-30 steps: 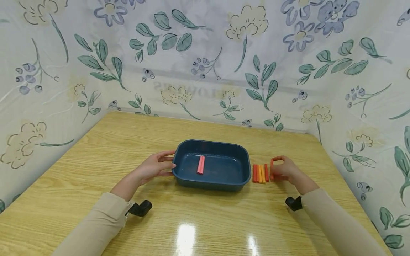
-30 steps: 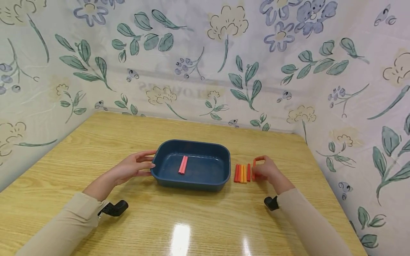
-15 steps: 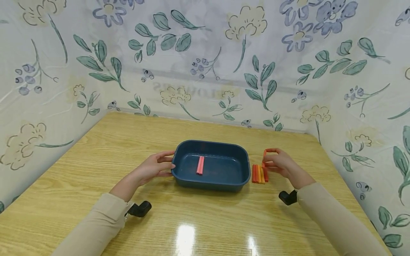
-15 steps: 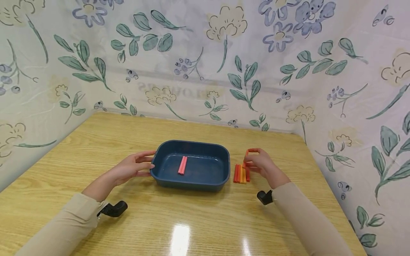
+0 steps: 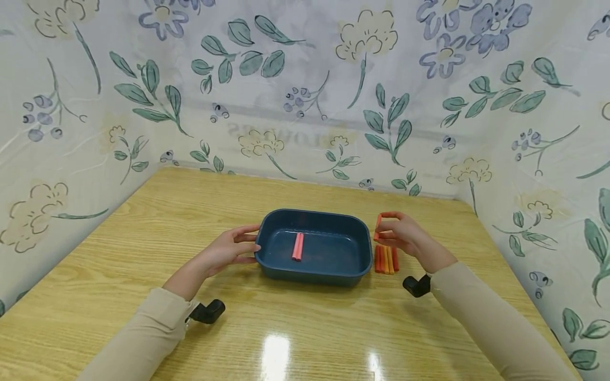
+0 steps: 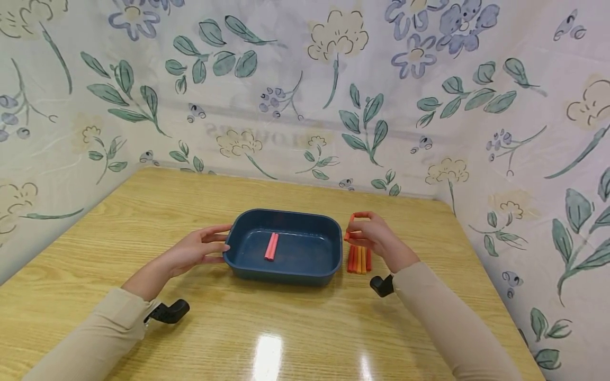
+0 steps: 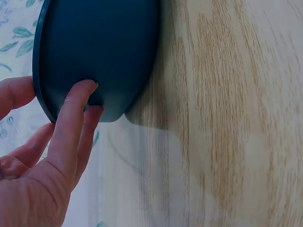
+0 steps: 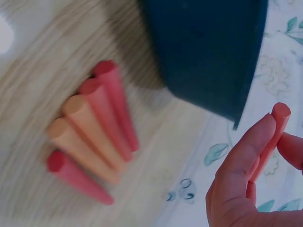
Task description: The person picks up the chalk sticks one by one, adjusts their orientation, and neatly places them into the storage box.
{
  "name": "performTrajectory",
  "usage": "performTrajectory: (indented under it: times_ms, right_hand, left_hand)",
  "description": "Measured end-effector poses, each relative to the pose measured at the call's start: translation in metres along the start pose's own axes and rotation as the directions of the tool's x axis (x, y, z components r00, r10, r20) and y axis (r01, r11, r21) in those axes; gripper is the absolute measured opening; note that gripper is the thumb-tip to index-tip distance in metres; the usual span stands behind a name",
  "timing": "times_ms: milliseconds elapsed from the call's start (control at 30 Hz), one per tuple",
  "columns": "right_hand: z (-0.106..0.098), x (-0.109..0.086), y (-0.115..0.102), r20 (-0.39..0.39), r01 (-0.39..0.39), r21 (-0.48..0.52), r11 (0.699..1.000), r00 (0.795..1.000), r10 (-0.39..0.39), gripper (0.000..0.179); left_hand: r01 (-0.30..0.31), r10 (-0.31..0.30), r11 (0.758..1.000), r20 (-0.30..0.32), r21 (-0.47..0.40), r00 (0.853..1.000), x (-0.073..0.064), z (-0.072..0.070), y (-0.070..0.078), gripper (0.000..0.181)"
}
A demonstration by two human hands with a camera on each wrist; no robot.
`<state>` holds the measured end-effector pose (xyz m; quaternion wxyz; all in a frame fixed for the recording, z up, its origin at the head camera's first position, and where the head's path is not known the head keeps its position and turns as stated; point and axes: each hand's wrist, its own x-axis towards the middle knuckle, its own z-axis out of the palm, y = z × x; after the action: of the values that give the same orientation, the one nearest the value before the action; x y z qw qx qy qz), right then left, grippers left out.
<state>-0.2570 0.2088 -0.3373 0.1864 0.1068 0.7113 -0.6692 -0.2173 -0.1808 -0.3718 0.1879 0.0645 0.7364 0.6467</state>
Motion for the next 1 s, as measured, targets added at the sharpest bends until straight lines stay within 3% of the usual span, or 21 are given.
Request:
performTrajectory:
  times_ms: [500,1000]
  right_hand:
    - [0.034,0.002,-0.024,0.106,-0.028,-0.037,0.999,0.994,0.031,0.060]
    - [0.083,0.020,-0.036,0.228,-0.078,-0.054,0.995,0.970,0.088,0.049]
  left_hand:
    - [-0.003,0.003,1.000,0.003,0.000,1.000,0.002,-0.001,-0.002,0.064]
    - [-0.011,0.011,1.000,0.005,-0.005,1.000,0.000,-0.001,-0.002,0.063]
